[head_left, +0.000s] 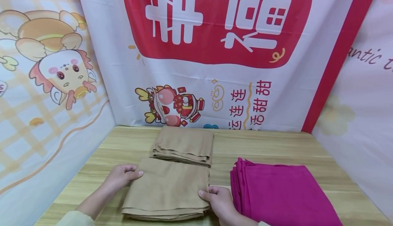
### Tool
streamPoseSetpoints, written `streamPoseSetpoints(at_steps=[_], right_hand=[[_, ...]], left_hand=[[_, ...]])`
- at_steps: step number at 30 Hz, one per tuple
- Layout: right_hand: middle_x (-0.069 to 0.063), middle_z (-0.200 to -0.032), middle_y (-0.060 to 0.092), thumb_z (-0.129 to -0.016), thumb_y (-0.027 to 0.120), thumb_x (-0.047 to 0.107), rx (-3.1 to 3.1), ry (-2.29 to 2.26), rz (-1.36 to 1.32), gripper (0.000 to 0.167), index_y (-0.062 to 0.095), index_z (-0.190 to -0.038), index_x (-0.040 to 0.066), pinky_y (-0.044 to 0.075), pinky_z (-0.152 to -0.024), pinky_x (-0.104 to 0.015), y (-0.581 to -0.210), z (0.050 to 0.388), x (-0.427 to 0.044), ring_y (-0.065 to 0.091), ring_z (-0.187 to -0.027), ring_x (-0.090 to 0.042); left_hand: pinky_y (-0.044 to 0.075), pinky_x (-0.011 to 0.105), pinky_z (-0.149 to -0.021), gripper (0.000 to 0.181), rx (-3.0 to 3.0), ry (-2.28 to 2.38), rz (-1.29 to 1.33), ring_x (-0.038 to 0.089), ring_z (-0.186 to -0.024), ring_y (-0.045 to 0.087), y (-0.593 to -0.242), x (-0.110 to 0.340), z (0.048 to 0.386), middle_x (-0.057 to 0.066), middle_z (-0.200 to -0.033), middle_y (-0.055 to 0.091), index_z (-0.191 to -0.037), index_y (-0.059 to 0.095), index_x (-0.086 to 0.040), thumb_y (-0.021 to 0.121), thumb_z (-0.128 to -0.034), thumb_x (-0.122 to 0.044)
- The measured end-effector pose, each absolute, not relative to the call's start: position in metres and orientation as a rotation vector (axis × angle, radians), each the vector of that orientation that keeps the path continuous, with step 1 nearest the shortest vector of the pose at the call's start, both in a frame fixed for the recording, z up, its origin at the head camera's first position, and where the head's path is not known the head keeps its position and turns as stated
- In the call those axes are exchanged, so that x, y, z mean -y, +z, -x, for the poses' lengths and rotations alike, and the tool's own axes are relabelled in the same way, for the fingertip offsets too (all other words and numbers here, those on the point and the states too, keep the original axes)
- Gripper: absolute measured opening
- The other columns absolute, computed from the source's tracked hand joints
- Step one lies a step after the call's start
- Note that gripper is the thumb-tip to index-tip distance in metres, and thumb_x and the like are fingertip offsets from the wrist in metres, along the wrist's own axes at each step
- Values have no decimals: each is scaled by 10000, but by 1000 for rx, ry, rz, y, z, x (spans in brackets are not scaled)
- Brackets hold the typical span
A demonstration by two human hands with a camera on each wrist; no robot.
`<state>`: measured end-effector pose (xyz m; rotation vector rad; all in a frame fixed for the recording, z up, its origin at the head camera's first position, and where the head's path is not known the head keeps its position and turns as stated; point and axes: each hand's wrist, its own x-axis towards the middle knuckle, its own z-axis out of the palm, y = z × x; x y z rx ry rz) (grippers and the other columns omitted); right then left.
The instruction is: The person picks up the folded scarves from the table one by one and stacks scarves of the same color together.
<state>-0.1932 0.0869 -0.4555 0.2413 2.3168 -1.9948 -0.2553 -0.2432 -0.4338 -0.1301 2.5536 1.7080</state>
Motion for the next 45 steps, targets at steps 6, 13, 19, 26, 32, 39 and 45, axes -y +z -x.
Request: streamPoseSetpoints(at_steps=[6, 13, 19, 26, 32, 39, 45], right_hand=[[-21, -818, 682, -832, 768, 151, -2274, -2020, -216, 244, 705, -942, -57, 502, -687, -299, -458, 191, -87, 599, -766, -130], [-66, -795, 700, -860, 732, 104, -2143, -2073, -201, 227, 688, -971, -90, 550, -639, -304, -458, 190, -87, 644, -713, -125], [-85, -810, 708, -874, 710, 78, -2082, -2072, -208, 227, 682, -994, -112, 564, -634, -311, -461, 189, -88, 655, -724, -124], [-51, -800, 695, -880, 706, 76, -2087, -2050, -217, 247, 663, -1006, -132, 562, -629, -319, -463, 190, -87, 643, -734, -122], [-43, -807, 688, -883, 701, 73, -2067, -2040, -217, 283, 635, -1036, -156, 566, -644, -330, -464, 191, -88, 649, -747, -136], [-62, -831, 694, -876, 708, 71, -2027, -2045, -223, 292, 632, -1044, -155, 571, -663, -338, -465, 191, -89, 659, -771, -150], [-25, -814, 674, -876, 710, 77, -2019, -2027, -222, 277, 632, -1032, -138, 563, -659, -323, -465, 192, -91, 635, -769, -123]], left_hand=[[544, 280, -668, 282, -2525, 1708, 117, 147, -752, 614, -437, 245, 258, 45, -866, 659, -1008, 662, 91, 747, -844, -123], [569, 328, -685, 279, -2468, 1689, 107, 181, -740, 657, -440, 247, 261, 74, -854, 694, -1025, 654, 118, 721, -868, -102], [573, 338, -692, 280, -2438, 1678, 101, 188, -742, 666, -444, 250, 264, 74, -853, 694, -1028, 650, 120, 717, -871, -101], [558, 309, -658, 173, -2427, 1657, 71, 168, -711, 635, -449, 253, 267, 47, -810, 671, -908, 661, 56, 712, -876, -106], [545, 300, -630, 165, -2395, 1635, 36, 150, -690, 604, -453, 257, 267, 37, -783, 632, -807, 617, 1, 698, -893, -114], [563, 327, -670, 167, -2384, 1651, 54, 158, -722, 632, -456, 258, 268, 46, -812, 651, -876, 644, 43, 705, -886, -112], [572, 349, -703, 207, -2360, 1694, 51, 170, -742, 651, -457, 259, 269, 58, -835, 670, -954, 644, 103, 704, -877, -80]])
